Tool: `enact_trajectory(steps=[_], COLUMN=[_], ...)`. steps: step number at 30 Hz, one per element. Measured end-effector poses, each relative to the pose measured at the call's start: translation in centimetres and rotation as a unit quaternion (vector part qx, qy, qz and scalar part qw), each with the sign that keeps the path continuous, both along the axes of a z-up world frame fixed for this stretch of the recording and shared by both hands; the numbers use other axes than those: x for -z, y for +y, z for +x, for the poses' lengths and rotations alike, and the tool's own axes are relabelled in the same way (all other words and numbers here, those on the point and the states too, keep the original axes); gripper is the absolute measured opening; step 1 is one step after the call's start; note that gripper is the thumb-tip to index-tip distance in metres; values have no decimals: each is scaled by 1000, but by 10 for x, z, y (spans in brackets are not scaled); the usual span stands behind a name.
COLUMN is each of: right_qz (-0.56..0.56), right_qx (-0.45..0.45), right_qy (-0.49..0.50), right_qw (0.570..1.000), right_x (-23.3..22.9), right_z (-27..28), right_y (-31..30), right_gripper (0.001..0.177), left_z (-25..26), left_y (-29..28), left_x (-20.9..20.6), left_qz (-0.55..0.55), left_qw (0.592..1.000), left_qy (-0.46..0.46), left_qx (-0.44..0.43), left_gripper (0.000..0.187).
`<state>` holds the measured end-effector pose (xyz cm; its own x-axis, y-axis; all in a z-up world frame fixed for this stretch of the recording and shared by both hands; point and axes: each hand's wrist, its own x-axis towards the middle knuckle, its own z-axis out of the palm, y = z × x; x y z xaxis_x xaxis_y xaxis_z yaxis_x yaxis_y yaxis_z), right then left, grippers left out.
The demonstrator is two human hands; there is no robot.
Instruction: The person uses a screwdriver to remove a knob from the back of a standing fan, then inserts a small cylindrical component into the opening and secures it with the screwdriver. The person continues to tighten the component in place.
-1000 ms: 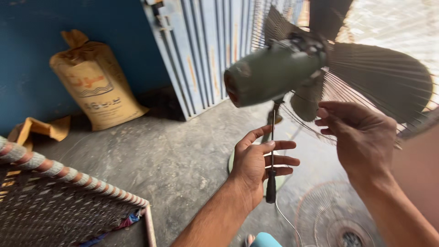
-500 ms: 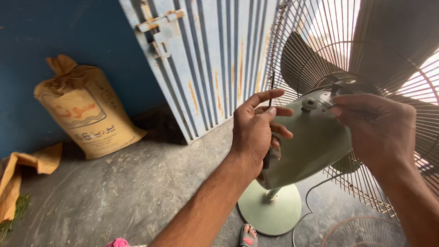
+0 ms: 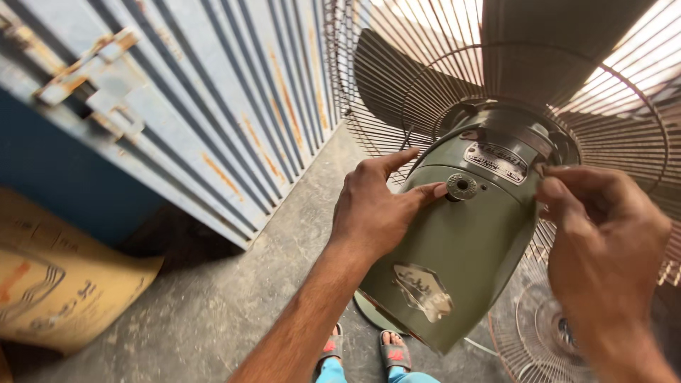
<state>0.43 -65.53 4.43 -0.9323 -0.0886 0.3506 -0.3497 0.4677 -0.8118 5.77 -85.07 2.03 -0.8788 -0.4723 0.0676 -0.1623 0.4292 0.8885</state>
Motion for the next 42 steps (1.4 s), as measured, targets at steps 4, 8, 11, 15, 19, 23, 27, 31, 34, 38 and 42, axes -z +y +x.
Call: enact_trajectory(steps=[4, 8, 11, 15, 19, 23, 27, 31, 34, 38, 42], right_qz=[-148, -179, -75, -40, -52, -49, 13, -6, 56, 117, 138], right_qx=[125, 160, 239, 252, 243, 246, 201, 136, 93, 42, 0], right_qy=[-66, -28, -37, -36, -31, -47, 53, 5, 14, 14, 30], right_qw=[979, 970, 967, 966, 968, 967, 978, 991, 994, 992, 990], right_x=[35, 51, 53, 48, 48, 42, 24, 0, -10, -13, -12], right_z=[32, 40, 43, 43, 44, 41, 42, 33, 26, 14, 9], right_y=[-14, -28, -39, -43, -44, -45, -47, -40, -36, -30, -26], right_gripper=[13, 12, 16, 17, 16, 15, 12, 9, 13, 13, 14], left_z=[-9, -11, -13, -13, -12, -14, -15, -15, -15, -15, -14], left_y=[-18, -23, -23, -20, -16, -16, -19, -18, -16, -15, -14], left_x=[-2, 0, 0, -6, -11, -11, -8, -6, -6, -7, -6], left_qz=[70, 132, 110, 111, 99, 100, 111, 117, 122, 124, 105], left_qw=[986, 976, 980, 978, 979, 977, 980, 979, 978, 976, 985], left_qy=[-134, -116, -97, -121, -130, -140, -111, -112, -129, -138, -81], left_qx=[75, 128, 131, 125, 120, 123, 126, 120, 113, 111, 110], left_gripper=[85, 91, 89, 84, 80, 82, 83, 82, 82, 81, 79])
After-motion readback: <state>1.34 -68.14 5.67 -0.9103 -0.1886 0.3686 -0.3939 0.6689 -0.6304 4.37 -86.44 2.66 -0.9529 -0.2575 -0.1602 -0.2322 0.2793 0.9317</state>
